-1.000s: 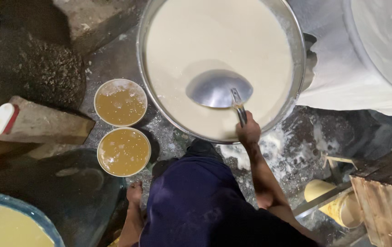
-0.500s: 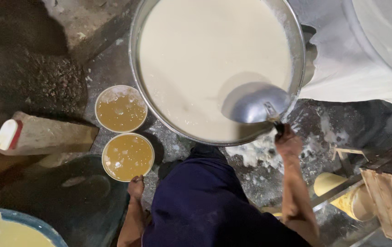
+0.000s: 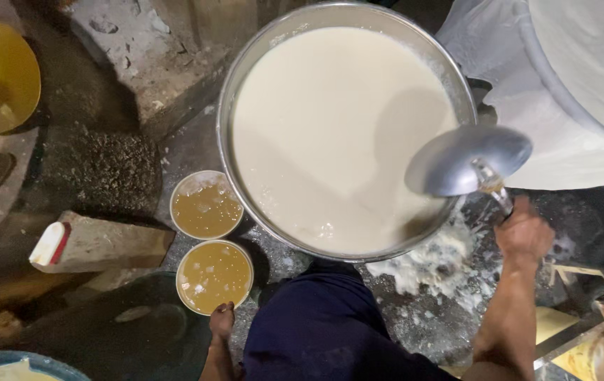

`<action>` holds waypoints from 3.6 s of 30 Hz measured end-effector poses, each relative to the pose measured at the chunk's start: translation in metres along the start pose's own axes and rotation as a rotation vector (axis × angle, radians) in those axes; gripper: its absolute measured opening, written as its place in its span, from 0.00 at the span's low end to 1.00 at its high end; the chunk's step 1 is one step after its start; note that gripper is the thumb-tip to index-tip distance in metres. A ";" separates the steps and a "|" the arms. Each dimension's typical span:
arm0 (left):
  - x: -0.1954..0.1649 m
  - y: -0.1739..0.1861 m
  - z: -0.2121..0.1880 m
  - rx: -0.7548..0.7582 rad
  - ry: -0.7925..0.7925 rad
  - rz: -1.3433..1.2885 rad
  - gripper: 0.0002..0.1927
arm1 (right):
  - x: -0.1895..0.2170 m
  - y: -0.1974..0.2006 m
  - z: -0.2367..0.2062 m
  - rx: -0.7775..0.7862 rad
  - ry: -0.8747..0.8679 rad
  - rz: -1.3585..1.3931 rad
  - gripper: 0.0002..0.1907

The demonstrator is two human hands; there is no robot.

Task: The person uses a long-handled metal ladle to skim yellowish liquid off the surface of a large vat of white liquid and pours the skimmings into bowls on the floor. They repeat the skimming on a second vat and continue ladling from the first vat, moving between the vats.

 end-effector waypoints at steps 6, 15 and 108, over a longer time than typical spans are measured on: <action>-0.019 0.003 -0.004 -0.018 -0.036 0.062 0.32 | 0.027 0.020 0.045 -0.287 0.003 0.222 0.19; -0.012 -0.012 -0.022 0.078 0.112 -0.589 0.12 | 0.103 -0.026 0.107 -0.305 0.050 0.379 0.23; 0.101 -0.025 -0.120 -0.169 0.294 -0.275 0.17 | 0.492 -0.021 0.074 0.345 -0.664 2.113 0.20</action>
Point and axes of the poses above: each hand's wrist, its own z-axis towards the middle knuckle, its own y-axis out of the back of the hand, x = y × z, the point moved 9 cm from there along z, towards the middle knuckle, and after that the axes turned 8 degrees about -x, right-handed, at the moved point
